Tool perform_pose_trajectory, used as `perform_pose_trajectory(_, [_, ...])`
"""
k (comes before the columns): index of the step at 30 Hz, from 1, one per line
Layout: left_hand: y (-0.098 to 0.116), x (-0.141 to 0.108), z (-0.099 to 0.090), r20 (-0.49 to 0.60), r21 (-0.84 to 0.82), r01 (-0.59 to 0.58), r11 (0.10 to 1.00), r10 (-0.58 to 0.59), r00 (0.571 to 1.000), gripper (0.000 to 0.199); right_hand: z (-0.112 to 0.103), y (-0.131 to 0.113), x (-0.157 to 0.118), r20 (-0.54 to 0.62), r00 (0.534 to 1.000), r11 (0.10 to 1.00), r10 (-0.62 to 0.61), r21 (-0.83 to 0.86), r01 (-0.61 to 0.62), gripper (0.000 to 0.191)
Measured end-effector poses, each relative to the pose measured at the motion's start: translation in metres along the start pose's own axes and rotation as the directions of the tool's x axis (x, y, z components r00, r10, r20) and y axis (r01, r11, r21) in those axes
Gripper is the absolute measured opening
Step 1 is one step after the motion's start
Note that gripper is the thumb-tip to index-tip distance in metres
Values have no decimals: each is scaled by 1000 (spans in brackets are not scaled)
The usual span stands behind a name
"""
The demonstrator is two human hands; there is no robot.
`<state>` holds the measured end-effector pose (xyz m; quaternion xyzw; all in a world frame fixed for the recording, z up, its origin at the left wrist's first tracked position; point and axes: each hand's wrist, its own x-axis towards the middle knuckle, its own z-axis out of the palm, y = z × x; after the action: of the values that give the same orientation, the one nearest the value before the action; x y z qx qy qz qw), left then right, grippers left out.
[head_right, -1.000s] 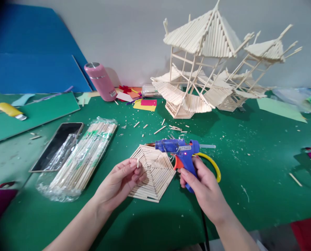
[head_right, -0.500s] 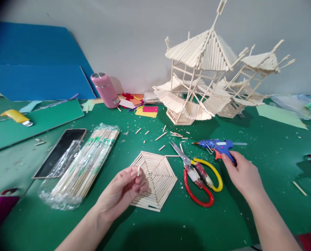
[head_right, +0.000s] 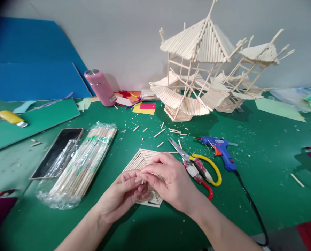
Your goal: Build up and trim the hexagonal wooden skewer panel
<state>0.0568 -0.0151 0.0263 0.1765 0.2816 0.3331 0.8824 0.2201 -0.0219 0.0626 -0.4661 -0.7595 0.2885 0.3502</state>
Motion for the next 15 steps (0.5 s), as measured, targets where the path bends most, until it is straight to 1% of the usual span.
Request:
perform_pose_trajectory(2, [1,0,1,-13,1,-17,1000,17,1000,14,1,3,1,-29,999,998,40,50,-39,12])
perform_pose_trajectory(4, [2,-1,3,-45,12,-62,998,63,997,16,3,7,0,-65,993,988,100,124,-91,10])
perform_pose_trajectory(7, [3,-1,7,-101,58,-143,988,148,984,14,11,9,-3,-158,968,966,196,202,-162,10])
perform_pose_trajectory(9, [1,0,8,-147,106,-186,977,200,969,15,19,9,-6,-211,949,954,233,241,-181,10])
perform_pose_trajectory(12, [-1,0,8,-204,202,-256,945,296,933,14,29,6,-9,-223,939,933,263,307,-188,9])
perform_pose_trajectory(15, [-3,0,6,-233,296,-320,900,392,890,14,36,4,-12,-180,926,892,332,380,-246,11])
